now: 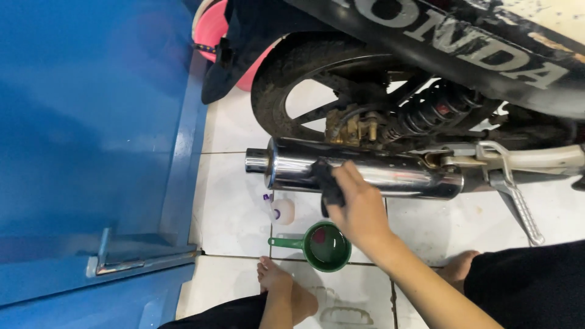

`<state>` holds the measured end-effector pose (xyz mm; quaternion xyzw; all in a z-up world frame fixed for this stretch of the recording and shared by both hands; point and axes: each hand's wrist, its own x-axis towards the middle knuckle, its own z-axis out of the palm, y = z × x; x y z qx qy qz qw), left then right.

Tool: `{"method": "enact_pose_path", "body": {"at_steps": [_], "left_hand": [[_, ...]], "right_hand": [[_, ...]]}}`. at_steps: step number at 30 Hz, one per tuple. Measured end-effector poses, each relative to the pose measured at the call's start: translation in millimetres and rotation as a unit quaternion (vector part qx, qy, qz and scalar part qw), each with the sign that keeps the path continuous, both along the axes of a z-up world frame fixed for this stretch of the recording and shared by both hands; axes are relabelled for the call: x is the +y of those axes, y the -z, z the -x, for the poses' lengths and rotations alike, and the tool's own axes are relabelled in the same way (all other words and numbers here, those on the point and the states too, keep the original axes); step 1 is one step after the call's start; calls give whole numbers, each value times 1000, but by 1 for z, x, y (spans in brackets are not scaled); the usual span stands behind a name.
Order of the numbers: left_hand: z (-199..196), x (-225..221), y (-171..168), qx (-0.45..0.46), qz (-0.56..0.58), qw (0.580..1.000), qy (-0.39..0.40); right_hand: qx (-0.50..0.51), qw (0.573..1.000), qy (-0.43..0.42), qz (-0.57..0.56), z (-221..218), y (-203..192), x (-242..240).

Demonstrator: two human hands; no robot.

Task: The person sits on the floor and scrubs a motorcycle exhaust pipe with a black cloth. They repeatedly spray a cleaning liquid from a bottle onto the exhaust and continue scrubbing the surface.

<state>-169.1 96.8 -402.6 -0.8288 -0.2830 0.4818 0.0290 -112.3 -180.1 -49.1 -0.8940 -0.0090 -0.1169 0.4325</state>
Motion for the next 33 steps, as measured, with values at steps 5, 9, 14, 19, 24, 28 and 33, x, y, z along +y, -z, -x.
{"method": "enact_pose_path", "body": {"at_steps": [5, 9, 14, 19, 24, 28, 33], "left_hand": [[-11, -1, -6, -20, 28, 995, -93], [3, 9, 37, -68, 7, 989, -130], [-3, 11, 47, -36, 14, 995, -95], [0, 0, 31, -77, -18, 993, -90], [-4, -20, -43, -110, 4, 980, -163], [-12, -44, -3, -61, -114, 980, -154], [-61, -117, -237, 254, 240, 880, 320]], "right_hand": [[-58, 997, 45, 14, -14, -16, -1], [-18, 999, -15, 26, -7, -14, 12], [-41, 998, 25, 33, -3, -6, 3], [-88, 994, 57, 21, -15, -11, 10], [-62, 998, -17, 0, -9, -14, 3], [-83, 994, 56, 41, -25, -33, 16], [-56, 995, -18, 78, -15, -15, 17]]}}
